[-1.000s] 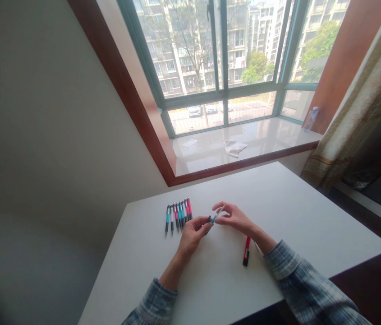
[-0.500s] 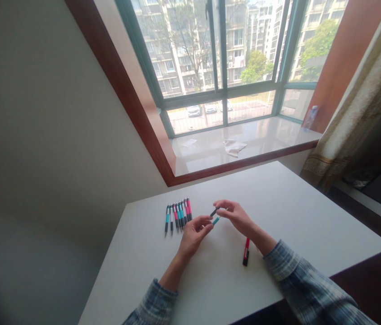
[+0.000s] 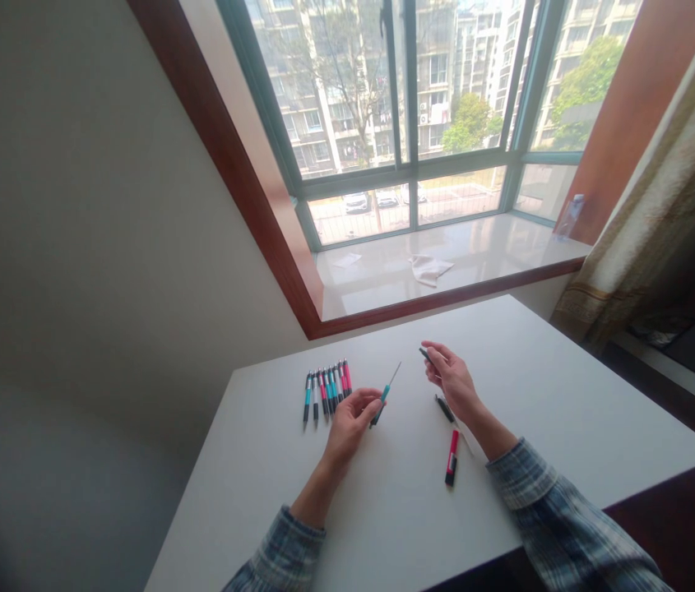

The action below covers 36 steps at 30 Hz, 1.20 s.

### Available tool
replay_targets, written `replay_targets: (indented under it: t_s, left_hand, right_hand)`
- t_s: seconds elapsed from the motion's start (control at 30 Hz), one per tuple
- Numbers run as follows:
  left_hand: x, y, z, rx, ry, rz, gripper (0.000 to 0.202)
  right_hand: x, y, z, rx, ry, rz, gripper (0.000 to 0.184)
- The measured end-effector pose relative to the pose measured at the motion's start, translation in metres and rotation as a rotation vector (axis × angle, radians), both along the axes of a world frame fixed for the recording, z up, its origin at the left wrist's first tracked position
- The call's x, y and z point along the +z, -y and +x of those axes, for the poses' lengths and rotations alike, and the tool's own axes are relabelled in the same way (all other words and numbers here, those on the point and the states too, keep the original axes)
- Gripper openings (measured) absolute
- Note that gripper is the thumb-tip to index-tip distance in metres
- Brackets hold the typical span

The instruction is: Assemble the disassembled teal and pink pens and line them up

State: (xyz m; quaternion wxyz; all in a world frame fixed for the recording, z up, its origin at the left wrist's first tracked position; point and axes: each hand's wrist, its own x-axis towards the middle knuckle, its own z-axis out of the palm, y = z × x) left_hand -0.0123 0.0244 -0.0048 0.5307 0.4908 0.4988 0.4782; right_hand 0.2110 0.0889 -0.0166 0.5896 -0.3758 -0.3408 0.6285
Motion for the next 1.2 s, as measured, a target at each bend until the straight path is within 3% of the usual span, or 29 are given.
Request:
replay_targets:
  t_s: [0.1, 0.27, 0.47, 0.8, 1.2]
  left_hand:
    - [0.001, 0.001, 0.001, 0.006, 0.004, -0.001, 0.035]
    - [0.002, 0.001, 0.001, -0.003, 0.013, 0.005, 0.036]
    - [0.002, 0.002, 0.002, -0.020, -0.011, 0.003, 0.034]
    - [0.000, 0.002, 0.002, -0.024, -0.022, -0.004, 0.033]
    - [-0.003, 0.000, 0.001, -0.035, -0.035, -0.005, 0.029]
  right_hand:
    - [-0.003, 0.000, -0.002, -0.036, 0.083, 0.018, 0.037]
    - [-0.009, -0.004, 0.004, 0.034, 0.097, 0.001, 0.035]
    - [-0.013, -0.007, 0.009, 0.062, 0.010, 0.028, 0.050]
    - [-0.003, -0.004, 0.009, 0.055, -0.146, 0.025, 0.050]
    - [0.002, 0.000, 0.007, 0.084, -0.088, 0.052, 0.048]
